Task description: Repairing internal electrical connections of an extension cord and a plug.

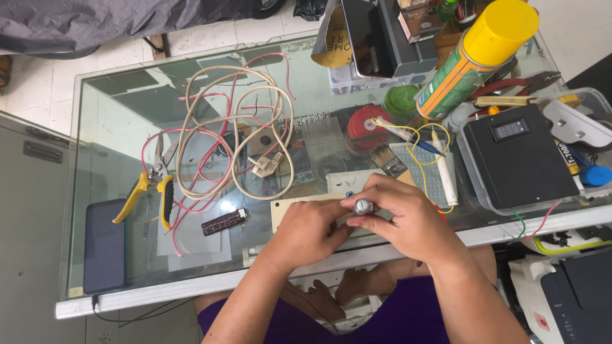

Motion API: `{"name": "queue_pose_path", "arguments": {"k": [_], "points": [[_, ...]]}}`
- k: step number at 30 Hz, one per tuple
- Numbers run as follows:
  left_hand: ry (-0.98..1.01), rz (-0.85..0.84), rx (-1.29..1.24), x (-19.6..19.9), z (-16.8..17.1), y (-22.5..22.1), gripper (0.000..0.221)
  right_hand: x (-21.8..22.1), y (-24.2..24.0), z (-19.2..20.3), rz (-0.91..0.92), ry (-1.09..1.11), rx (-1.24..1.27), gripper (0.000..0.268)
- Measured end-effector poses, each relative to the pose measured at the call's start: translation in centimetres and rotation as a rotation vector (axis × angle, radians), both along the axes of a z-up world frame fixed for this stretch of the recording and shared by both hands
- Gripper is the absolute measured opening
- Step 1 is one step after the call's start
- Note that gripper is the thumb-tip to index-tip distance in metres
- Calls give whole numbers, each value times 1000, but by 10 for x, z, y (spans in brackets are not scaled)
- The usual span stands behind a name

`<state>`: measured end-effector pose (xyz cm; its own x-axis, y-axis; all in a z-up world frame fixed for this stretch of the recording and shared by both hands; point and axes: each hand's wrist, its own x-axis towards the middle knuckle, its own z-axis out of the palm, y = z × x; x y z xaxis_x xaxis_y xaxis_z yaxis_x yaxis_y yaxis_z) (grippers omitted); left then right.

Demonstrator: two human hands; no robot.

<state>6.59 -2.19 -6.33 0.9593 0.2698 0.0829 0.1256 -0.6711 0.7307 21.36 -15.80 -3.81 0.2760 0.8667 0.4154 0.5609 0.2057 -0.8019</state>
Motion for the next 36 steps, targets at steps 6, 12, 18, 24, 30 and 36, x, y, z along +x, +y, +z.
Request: {"name": "queue_pose_path", "arguments": {"k": [6,12,18,24,30,36], "points": [[-239,132,-230,5,-44,-12,33,2,5,-17,-43,-89,54,31],[-356,105,-348,12,-23,-17,13,-5,-4,6,-40,2,28,37],[-326,38,-211,4,-6,-13,8,4,-16,1,46,221,10,39],[-241,85,-313,2,-27,-15,33,-2,-8,-15,-78,67,-34,31],[-261,15,-145,1,-40,-11,25,-3,-9,3,1,34,-150,44],[-209,-46,0,4,-44,-14,22,16,-26,-3,8,26,-236,40]]}}
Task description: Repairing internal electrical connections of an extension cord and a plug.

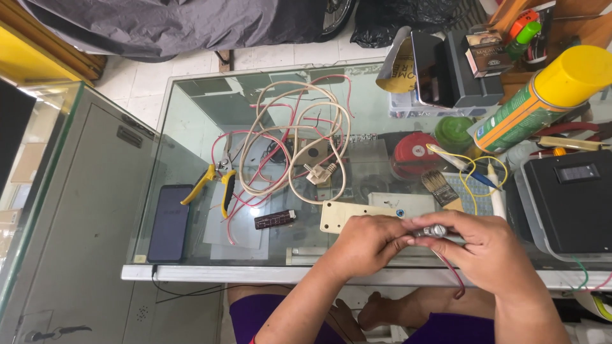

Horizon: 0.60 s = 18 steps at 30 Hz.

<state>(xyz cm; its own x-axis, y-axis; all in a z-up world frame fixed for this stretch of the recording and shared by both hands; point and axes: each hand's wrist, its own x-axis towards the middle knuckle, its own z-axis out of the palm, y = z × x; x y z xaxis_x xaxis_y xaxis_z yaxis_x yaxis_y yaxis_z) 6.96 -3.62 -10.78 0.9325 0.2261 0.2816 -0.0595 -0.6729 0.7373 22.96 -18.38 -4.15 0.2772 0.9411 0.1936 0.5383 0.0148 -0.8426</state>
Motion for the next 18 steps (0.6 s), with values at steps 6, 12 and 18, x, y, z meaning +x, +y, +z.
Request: {"name": "queue_pose_path", "arguments": {"k": [6,12,18], "points": [[54,131,-127,1,10,-1,33,-8,19,3,-39,-213,41,26],[11,70,-123,3,4,2,14,-8,18,26,-2,-70,-103,46],[103,79,-115,2,41,-1,14,-3,14,30,38,51,49,33]]}}
